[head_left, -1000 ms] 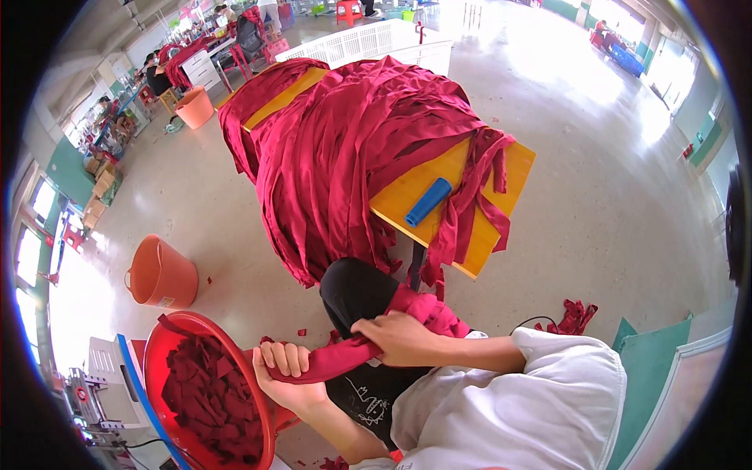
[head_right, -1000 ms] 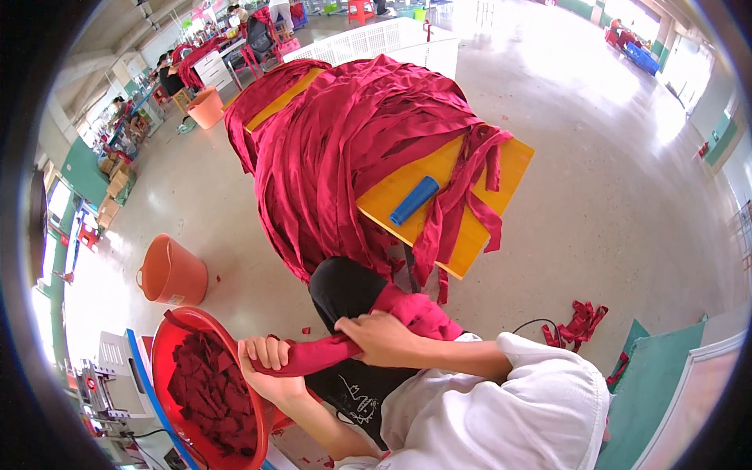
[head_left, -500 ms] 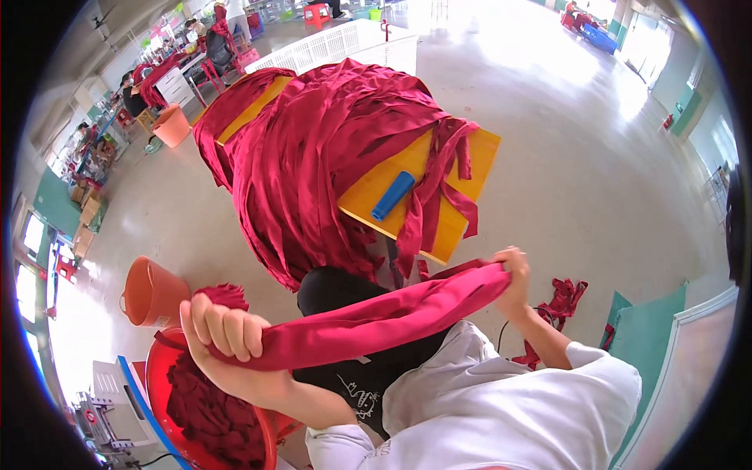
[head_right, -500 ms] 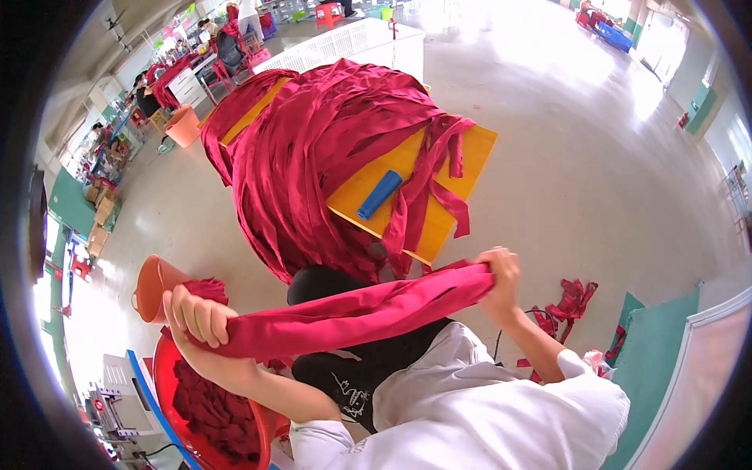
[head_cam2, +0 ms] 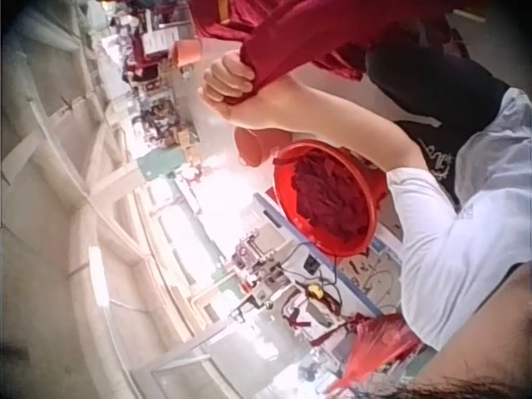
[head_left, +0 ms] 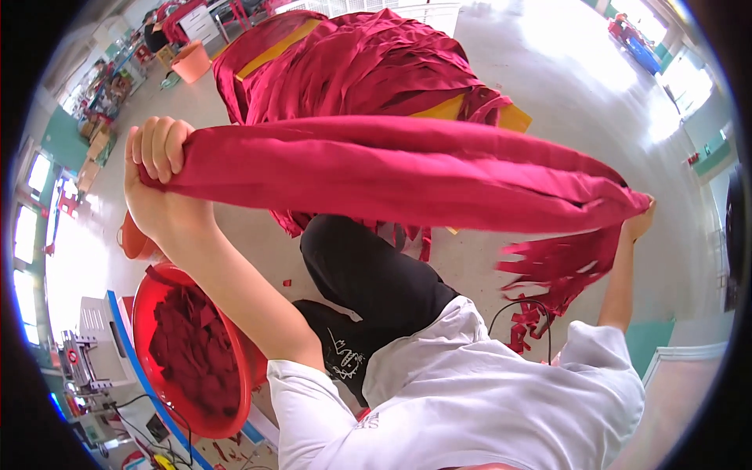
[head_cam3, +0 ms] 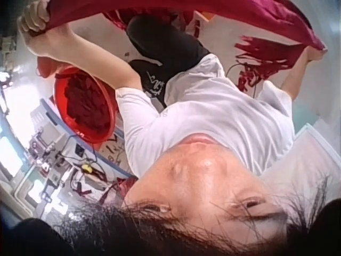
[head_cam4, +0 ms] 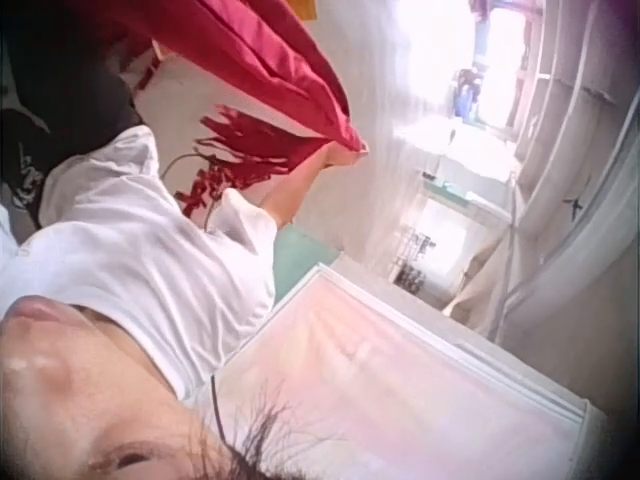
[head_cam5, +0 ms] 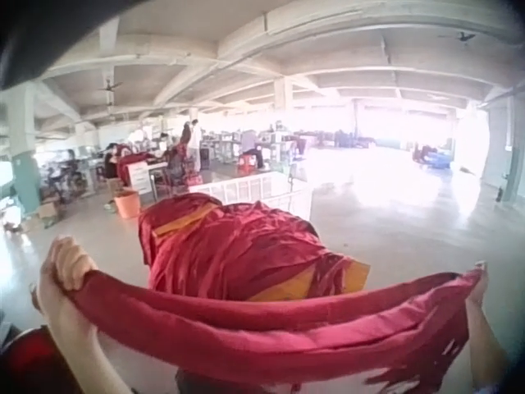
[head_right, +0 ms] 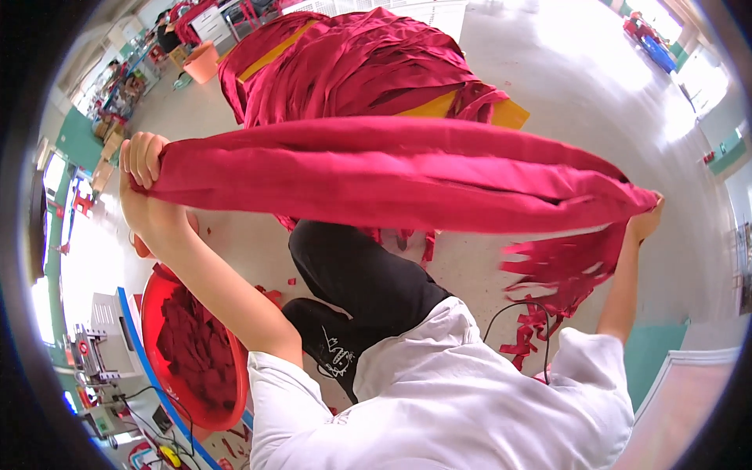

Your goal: Sorting and folding long strips of red fabric in a garment factory setting.

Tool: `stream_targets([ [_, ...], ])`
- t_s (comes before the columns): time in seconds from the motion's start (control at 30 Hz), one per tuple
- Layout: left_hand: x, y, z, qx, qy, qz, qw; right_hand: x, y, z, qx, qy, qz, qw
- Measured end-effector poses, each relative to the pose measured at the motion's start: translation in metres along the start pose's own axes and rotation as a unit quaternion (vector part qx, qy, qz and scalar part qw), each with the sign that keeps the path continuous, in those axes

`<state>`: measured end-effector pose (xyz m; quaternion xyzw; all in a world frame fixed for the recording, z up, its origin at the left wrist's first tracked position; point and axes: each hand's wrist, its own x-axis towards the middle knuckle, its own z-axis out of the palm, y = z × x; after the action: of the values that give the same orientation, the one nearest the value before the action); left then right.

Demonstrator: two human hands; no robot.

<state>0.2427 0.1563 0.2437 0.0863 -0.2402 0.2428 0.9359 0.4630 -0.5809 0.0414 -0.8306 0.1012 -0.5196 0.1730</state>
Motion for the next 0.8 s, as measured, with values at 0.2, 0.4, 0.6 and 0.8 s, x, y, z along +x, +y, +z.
stream_targets([
  [0.2, 0.023, 0.03, -0.057, 0.06, 0.078, 0.014, 0.995, 0.132, 0.014, 0.165, -0.309, -0.142, -0.094, 0.936],
  [0.4, 0.038, 0.138, -0.09, 0.147, 0.153, 0.105, 0.972, 0.261, -0.246, 0.275, -0.144, -0.122, -0.163, 0.968],
  [0.6, -0.003, 0.217, -0.175, 0.157, 0.25, 0.164, 0.941, 0.266, -0.361, 0.375, -0.019, -0.125, -0.335, 0.934],
  [0.8, -0.063, 0.248, -0.232, 0.136, 0.423, 0.247, 0.861, 0.096, -0.433, 0.535, 0.056, -0.286, -0.455, 0.842],
])
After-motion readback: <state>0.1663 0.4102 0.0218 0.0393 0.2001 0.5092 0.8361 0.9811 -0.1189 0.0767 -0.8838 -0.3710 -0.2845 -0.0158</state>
